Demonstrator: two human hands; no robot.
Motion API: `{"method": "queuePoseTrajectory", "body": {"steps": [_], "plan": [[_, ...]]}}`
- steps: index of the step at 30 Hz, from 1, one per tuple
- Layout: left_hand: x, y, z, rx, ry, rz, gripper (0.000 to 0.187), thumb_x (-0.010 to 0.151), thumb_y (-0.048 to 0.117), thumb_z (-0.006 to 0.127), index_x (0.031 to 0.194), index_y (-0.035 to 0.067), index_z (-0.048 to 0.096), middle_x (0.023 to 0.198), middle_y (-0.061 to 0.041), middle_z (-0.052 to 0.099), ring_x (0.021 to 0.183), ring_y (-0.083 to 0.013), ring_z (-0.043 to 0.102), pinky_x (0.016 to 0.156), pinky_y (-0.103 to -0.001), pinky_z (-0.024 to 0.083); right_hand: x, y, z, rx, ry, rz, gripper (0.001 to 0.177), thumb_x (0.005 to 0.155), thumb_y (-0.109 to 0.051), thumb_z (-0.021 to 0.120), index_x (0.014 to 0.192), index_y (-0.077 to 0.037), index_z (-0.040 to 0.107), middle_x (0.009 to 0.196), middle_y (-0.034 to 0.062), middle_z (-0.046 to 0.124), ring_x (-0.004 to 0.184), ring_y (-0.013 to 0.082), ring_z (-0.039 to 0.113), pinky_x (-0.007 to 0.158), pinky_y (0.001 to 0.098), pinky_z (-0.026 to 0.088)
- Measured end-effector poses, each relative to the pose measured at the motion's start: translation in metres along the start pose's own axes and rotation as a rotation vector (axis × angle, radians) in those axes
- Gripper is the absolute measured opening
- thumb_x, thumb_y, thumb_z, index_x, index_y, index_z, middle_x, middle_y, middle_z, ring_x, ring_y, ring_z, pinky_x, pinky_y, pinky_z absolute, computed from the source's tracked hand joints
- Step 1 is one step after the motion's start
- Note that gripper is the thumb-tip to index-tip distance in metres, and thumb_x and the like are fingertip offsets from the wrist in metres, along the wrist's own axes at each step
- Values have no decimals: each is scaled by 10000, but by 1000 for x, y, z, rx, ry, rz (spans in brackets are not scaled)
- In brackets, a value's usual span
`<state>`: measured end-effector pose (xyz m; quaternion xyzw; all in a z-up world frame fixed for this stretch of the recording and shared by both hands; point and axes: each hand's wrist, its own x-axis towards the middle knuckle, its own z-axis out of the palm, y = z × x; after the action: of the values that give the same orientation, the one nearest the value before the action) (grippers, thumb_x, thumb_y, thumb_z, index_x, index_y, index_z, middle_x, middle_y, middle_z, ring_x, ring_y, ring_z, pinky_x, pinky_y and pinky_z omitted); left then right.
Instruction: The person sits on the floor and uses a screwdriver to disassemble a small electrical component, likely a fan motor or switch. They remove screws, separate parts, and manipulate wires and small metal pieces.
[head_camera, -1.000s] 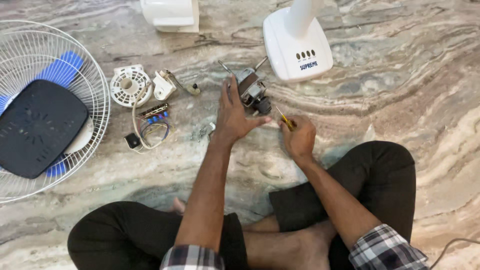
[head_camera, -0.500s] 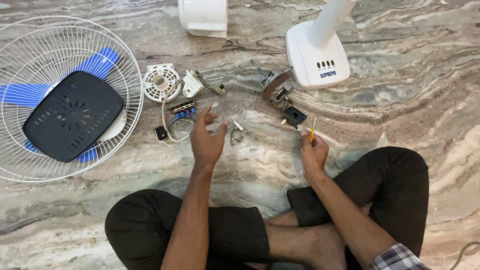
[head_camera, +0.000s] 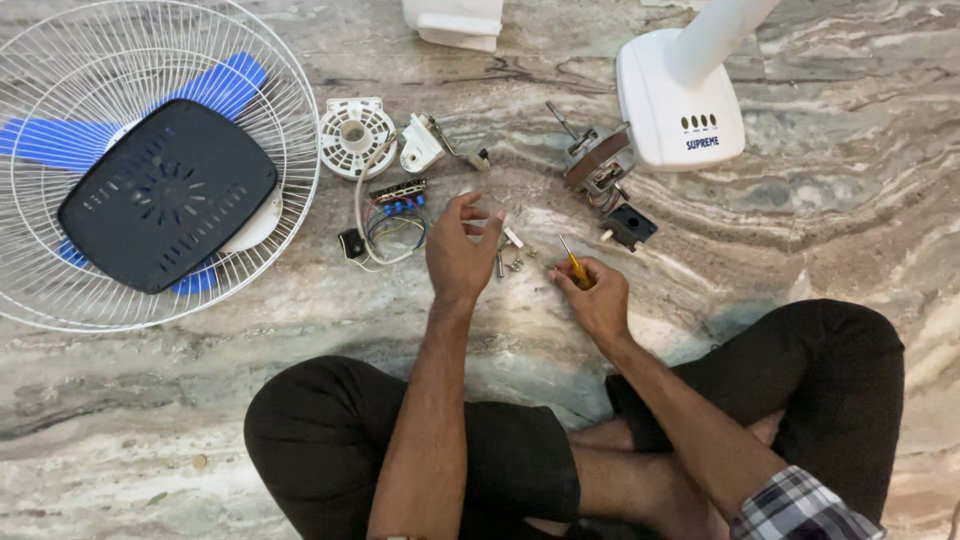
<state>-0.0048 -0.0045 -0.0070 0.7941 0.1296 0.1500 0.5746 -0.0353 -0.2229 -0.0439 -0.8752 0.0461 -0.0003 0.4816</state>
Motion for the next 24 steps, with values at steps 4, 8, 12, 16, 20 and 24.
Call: {"method": "queuePoseTrajectory", "body": {"steps": [4, 8, 12, 16, 20, 24], "plan": [[-1, 5, 1, 0, -63, -23, 456, 857, 260, 801, 1239, 55, 661, 943, -54, 778, 693, -168, 726, 654, -334, 569, 20, 0, 8, 28, -78, -32, 281, 856, -218, 834, 1057, -28, 786, 878, 5, 772, 762, 53, 647, 707, 243, 529], [-2, 11, -3, 21, -61, -38, 437, 852, 263, 797, 1220, 59, 680, 913, -53, 783, 674, -169, 719, 637, -337, 562, 28, 1, 7, 76, -169, 15, 263, 914, -200, 805, 1133, -54, 804, 887, 33, 751, 748, 63, 582, 679, 253, 473], [-2, 15, -5, 53, -74, -45, 429, 860, 265, 795, 1220, 59, 686, 904, -45, 784, 672, -160, 724, 645, -333, 554, 31, -4, 2, 19, -162, -83, 250, 901, -180, 788, 1124, -68, 806, 959, 9, 785, 782, 51, 650, 708, 231, 515], [-2, 16, -4, 35, -92, -71, 442, 858, 268, 797, 1230, 60, 683, 892, -46, 780, 660, -160, 724, 636, -330, 555, 31, -13, 6, 79, -134, 30, 250, 868, -186, 830, 1083, -60, 812, 917, 9, 799, 742, 43, 640, 682, 226, 508], [-2, 15, -3, 29, -83, -60, 449, 851, 270, 805, 1232, 64, 686, 890, -45, 781, 650, -155, 713, 627, -327, 552, 32, -16, 7, 59, -124, 68, 230, 876, -189, 819, 1066, -58, 816, 886, 7, 794, 713, 51, 627, 653, 237, 498], [-3, 13, -3, 47, -81, -56, 449, 844, 274, 815, 1226, 71, 693, 884, -42, 779, 639, -157, 699, 619, -331, 547, 31, -12, 7, 68, -126, 8, 211, 905, -175, 786, 1071, -48, 814, 878, -1, 785, 728, 42, 619, 667, 231, 491]]}}
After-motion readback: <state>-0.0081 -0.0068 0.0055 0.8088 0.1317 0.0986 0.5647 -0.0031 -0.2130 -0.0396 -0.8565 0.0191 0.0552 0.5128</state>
